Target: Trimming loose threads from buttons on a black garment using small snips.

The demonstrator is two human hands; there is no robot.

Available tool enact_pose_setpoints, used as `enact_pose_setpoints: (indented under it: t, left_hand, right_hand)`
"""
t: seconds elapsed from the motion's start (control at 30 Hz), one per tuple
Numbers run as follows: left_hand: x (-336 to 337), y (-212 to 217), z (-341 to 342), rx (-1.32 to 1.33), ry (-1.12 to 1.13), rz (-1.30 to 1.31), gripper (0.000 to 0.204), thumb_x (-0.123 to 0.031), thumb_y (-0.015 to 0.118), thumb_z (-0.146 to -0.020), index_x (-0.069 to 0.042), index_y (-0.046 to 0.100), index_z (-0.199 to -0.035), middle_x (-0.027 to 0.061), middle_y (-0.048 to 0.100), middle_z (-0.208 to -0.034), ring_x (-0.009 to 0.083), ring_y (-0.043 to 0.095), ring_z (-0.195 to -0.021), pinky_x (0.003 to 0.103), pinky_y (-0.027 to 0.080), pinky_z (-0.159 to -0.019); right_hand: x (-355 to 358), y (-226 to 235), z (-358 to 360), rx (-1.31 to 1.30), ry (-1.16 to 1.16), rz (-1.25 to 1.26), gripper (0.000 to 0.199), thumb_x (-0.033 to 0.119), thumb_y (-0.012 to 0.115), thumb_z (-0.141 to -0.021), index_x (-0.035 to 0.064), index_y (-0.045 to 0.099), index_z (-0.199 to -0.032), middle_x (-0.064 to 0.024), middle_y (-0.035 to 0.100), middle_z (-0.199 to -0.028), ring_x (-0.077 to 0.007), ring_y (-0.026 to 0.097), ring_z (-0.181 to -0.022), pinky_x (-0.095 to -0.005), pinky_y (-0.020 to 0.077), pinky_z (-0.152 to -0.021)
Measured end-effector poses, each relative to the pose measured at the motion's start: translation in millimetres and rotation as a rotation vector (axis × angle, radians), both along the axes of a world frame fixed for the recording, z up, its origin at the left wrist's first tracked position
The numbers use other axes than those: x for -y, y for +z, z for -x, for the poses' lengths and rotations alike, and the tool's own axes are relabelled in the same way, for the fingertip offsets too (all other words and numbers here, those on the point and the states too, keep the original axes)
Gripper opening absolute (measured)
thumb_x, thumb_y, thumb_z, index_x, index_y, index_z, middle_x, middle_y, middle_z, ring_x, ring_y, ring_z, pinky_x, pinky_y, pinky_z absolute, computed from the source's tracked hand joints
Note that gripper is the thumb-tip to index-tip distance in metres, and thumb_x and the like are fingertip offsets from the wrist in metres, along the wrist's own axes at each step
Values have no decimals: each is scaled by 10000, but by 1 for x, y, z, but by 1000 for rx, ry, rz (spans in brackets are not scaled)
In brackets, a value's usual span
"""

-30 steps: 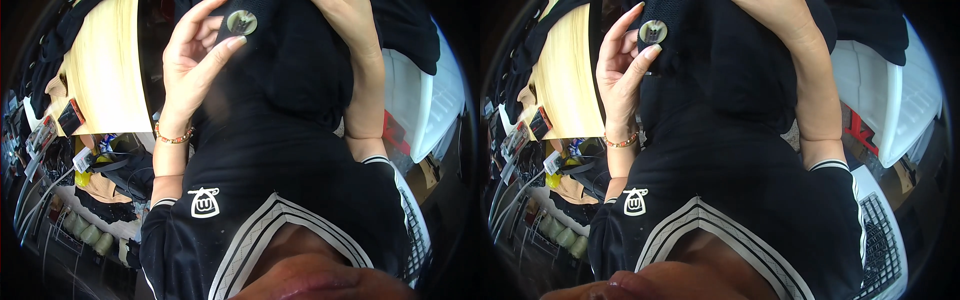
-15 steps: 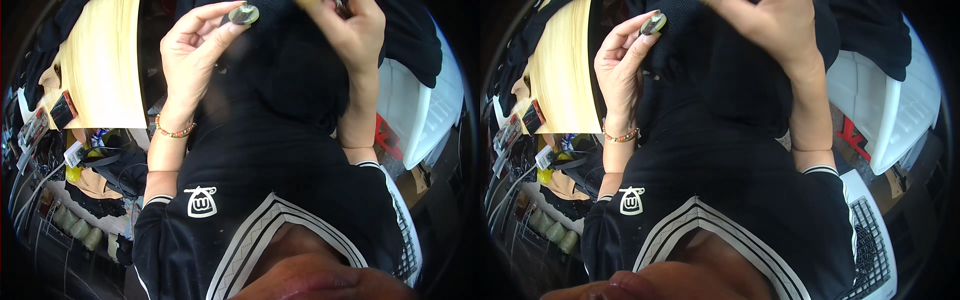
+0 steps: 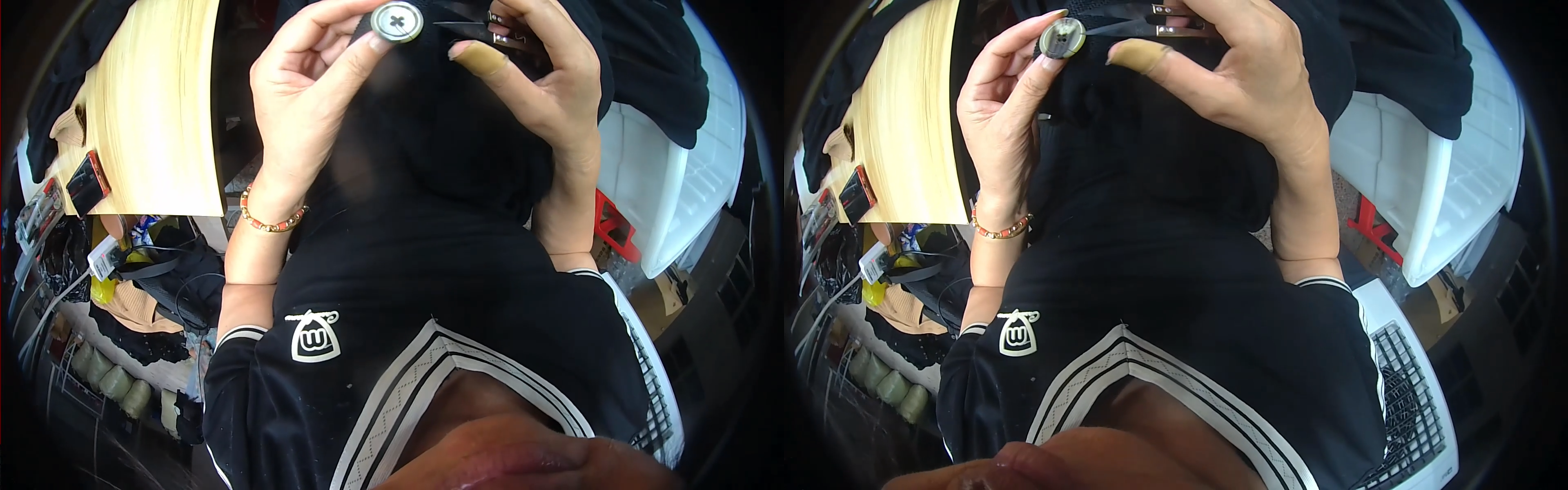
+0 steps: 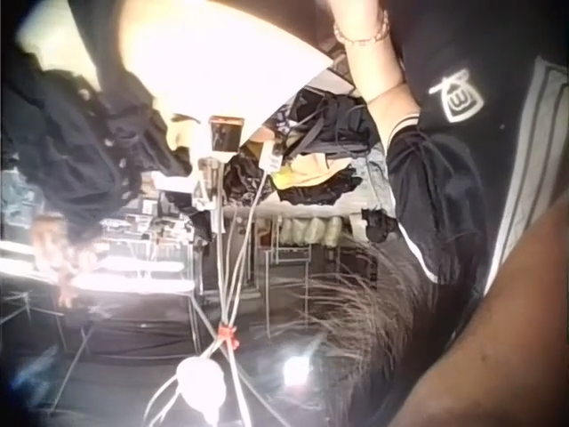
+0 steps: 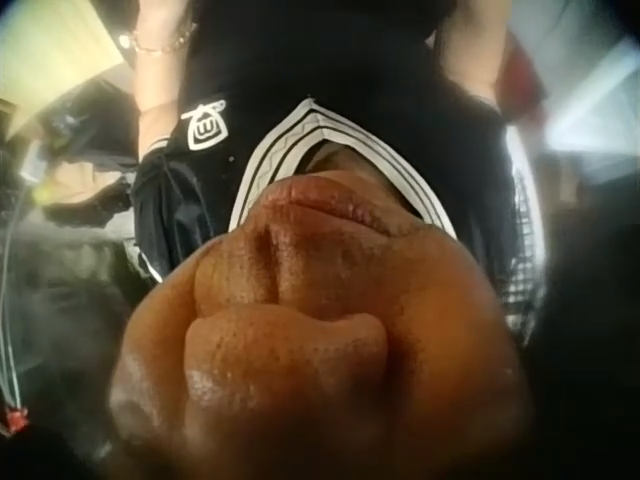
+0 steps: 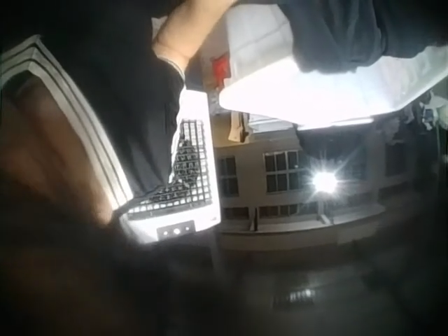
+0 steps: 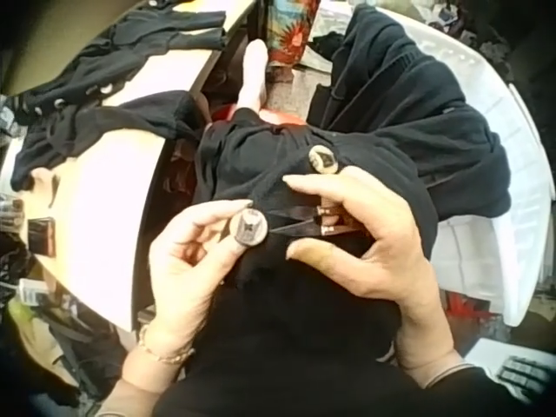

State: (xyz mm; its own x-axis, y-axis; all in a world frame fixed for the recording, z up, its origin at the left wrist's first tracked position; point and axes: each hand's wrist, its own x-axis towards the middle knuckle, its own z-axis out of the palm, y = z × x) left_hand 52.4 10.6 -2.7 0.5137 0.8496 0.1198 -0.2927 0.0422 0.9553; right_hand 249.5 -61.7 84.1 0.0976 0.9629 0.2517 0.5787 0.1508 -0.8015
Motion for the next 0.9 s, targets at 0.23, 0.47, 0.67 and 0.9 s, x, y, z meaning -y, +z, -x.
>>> enact_pose_setpoints:
  t: [0.23,0.47,0.67,0.9]
  left_hand:
    - [0,3,2,-151,33,-207,331,26,668,-915,24,632,-1244,137,690,-1191,149,669,-1066,237,545,-915]
    - [6,11,0,-151,7,-164,331,35,666,-913,24,637,-1242,108,694,-1166,116,663,-1025,221,536,-894]
    - [8,9,0,-143,-6,-151,333,37,669,-911,25,635,-1242,108,692,-1165,116,663,-1022,226,537,-898]
    - [7,7,-1,-123,5,-186,329,22,679,-909,7,653,-1237,103,699,-1150,99,665,-992,214,534,-883]
  right_hand:
    - [3,0,-2,244,41,-41,355,49,806,-754,38,725,-1100,-60,564,-770,-180,546,-657,-283,433,-591]
    - [4,-6,-1,155,80,-57,369,59,804,-767,34,726,-1126,-64,567,-765,-188,549,-657,-293,438,-598]
    - [5,-13,-2,70,100,-59,339,52,792,-789,22,724,-1120,-65,578,-772,-181,556,-661,-290,437,-591]
    - [4,-18,-1,95,86,-97,277,29,778,-797,11,735,-1070,-67,593,-758,-175,554,-650,-286,429,-580]
